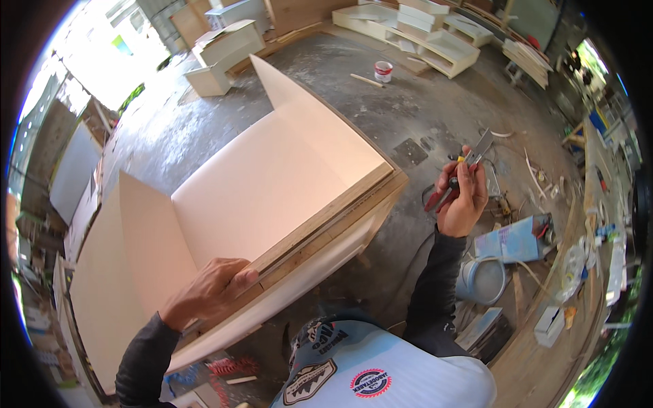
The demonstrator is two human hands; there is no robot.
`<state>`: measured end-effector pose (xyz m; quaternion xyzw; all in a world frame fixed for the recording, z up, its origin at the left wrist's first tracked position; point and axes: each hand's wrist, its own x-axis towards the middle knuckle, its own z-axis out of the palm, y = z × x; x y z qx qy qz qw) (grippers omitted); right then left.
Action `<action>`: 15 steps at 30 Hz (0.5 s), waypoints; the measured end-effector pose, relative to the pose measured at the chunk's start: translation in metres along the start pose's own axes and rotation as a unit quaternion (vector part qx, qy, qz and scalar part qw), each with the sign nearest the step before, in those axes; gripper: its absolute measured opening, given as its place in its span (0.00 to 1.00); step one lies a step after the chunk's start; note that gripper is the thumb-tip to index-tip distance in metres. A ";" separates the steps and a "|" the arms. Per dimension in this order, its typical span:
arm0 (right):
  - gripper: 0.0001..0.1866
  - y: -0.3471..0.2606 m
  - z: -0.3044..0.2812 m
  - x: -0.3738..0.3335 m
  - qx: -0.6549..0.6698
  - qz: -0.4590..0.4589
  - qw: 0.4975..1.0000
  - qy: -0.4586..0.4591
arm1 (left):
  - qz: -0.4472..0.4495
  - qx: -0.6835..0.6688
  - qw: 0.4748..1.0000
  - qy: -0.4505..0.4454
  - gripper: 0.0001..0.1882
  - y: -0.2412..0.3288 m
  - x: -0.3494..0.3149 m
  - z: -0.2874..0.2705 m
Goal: The person uses a utility knife to trim excess material from the edges of a wooden cabinet and subsequently uses a file to smooth the edges of the cabinet's internal compartments.
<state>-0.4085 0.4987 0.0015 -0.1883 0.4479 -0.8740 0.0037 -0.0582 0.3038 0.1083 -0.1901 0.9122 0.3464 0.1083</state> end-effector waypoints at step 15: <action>0.33 -0.049 -0.023 -0.167 -0.091 0.110 0.990 0.004 | 0.104 -0.111 0.979 -0.138 0.36 -0.039 0.022 -0.005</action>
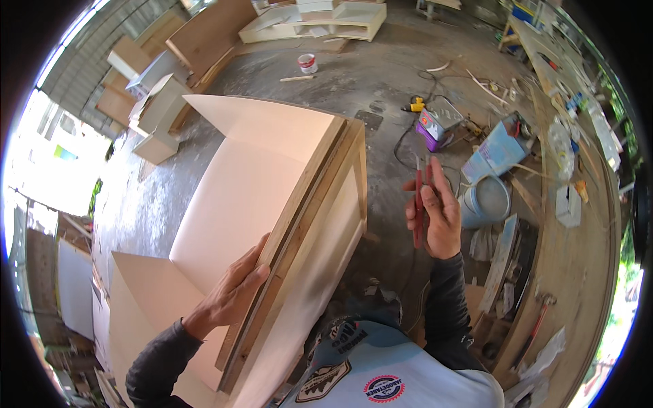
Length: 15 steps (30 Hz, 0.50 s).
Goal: The person uses a utility knife to trim excess material from the edges of a wooden cabinet and subsequently uses a file to smooth the edges of the cabinet's internal compartments.
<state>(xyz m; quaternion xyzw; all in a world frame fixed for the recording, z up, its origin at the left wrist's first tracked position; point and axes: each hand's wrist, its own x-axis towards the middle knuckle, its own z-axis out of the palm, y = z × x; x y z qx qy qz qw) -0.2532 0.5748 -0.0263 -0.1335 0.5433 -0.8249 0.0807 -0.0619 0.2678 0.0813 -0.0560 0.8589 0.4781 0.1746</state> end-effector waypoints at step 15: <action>0.37 -0.033 0.102 0.021 -0.052 0.133 0.988 -0.054 | 0.112 -0.251 0.959 -0.061 0.37 -0.011 0.041 0.000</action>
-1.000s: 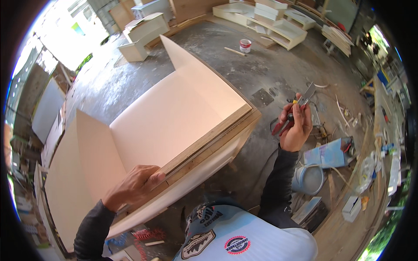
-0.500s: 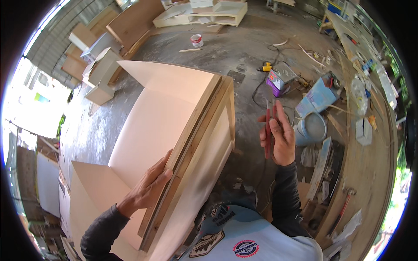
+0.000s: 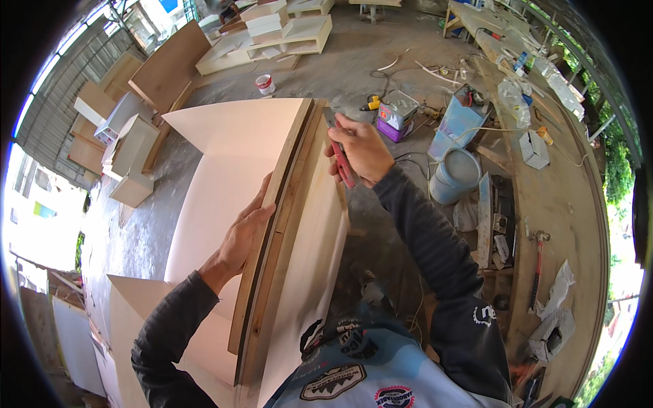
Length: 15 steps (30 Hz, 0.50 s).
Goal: The person uses a utility knife to trim excess material from the edges of a wooden cabinet and subsequently uses a file to smooth the edges of the cabinet's internal compartments.
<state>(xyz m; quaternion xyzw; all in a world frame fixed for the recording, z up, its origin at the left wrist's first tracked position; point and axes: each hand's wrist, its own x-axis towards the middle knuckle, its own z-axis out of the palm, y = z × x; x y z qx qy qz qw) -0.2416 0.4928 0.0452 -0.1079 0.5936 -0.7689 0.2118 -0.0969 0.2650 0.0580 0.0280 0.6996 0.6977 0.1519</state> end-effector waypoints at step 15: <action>0.11 0.007 0.023 0.037 -0.075 -0.045 0.994 0.069 | 0.041 -0.046 0.998 -0.013 0.35 -0.020 0.011 -0.008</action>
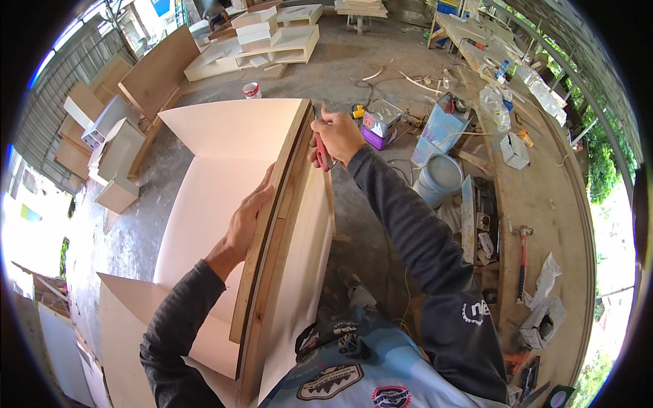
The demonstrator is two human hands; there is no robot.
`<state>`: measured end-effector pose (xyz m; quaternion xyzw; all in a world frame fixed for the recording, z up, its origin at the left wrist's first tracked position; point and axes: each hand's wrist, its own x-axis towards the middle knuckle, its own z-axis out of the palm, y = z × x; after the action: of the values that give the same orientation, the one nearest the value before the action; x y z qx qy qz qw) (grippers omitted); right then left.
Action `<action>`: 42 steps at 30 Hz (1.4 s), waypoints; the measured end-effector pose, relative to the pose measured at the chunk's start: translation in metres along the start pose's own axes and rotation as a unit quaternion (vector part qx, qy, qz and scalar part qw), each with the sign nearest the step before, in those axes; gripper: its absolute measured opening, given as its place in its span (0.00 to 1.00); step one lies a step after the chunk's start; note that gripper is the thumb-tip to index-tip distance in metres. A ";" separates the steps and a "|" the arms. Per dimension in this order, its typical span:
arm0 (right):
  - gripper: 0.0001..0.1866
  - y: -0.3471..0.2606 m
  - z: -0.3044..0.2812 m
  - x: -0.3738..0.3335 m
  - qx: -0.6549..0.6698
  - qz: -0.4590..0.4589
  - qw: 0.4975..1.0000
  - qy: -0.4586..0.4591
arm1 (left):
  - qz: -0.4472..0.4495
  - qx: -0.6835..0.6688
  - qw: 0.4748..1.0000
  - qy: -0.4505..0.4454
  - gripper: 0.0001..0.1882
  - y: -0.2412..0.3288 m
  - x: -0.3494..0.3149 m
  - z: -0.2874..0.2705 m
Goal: The person uses a utility knife to trim excess material from the edges of a wooden cabinet and subsequently uses a file to smooth the edges of the cabinet's internal compartments.
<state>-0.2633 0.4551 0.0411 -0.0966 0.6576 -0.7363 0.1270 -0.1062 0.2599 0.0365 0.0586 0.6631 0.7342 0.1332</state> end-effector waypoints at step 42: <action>0.19 -0.019 0.040 -0.064 -0.253 -0.027 0.966 0.044 | 0.029 0.019 0.999 0.000 0.33 0.006 0.003 0.001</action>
<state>-0.1915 0.4393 0.0663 -0.1103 0.8249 -0.5522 0.0495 -0.1099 0.2610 0.0426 0.0809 0.6751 0.7249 0.1106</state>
